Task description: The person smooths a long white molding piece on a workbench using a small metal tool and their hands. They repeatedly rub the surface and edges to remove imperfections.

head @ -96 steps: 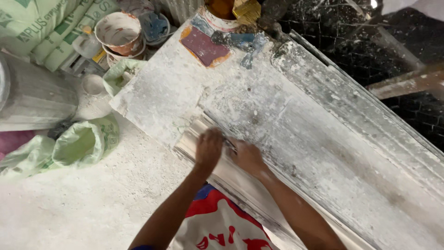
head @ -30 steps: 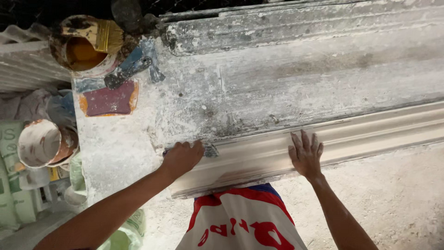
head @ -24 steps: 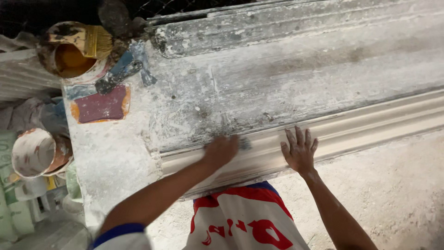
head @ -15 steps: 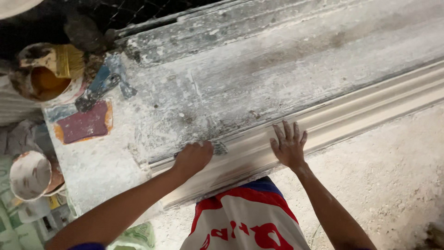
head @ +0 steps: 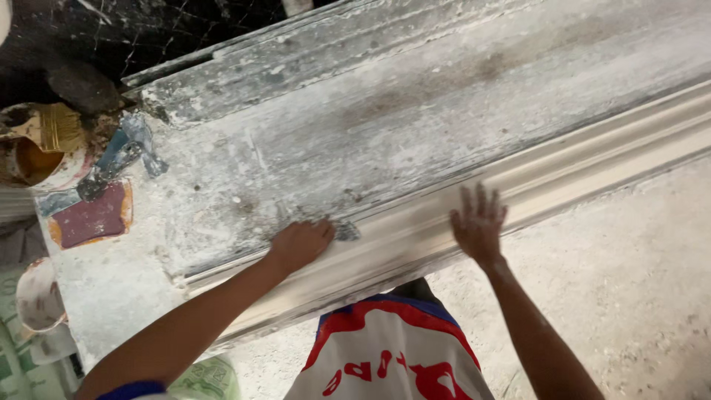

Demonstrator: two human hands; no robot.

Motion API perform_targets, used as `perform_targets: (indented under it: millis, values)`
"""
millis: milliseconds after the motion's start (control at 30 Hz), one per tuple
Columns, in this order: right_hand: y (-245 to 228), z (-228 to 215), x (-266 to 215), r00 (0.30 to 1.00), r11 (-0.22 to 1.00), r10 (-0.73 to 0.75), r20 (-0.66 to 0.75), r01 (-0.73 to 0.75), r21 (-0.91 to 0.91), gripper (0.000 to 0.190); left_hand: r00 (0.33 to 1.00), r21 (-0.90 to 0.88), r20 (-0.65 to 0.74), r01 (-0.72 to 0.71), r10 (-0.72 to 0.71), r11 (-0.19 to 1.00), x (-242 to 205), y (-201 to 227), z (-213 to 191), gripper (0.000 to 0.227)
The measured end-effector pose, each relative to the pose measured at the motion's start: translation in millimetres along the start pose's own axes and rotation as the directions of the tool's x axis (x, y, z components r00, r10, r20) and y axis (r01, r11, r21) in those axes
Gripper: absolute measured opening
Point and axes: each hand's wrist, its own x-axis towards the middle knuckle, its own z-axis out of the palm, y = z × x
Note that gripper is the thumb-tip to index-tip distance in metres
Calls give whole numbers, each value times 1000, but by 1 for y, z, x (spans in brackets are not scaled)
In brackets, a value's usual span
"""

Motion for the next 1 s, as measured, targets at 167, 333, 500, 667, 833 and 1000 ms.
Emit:
perform_targets:
  millis: [167,333,500,667,833,1000]
  values:
    - [67,-3,26,996,993,61,68,-54,-102,68,997,27,-56,55,-53,998,86,65,-31,42]
    - [88,-6,27,996,998,-20,88,25,-52,68,996,5,-81,44,-44,999,188,114,-87,37]
    - [145,-34,43,994,997,55,98,-49,-58,71,995,126,79,42,-53,991,152,96,-95,46]
    - [158,-26,39,992,994,103,69,-101,-32,74,996,-63,-49,65,-68,996,232,137,-99,40]
    - [160,-19,31,988,988,148,47,-150,36,87,995,-138,-98,17,-31,990,339,169,-124,33]
    - [169,-30,14,981,977,189,45,-192,90,88,993,-173,-117,-43,23,984,326,161,-132,31]
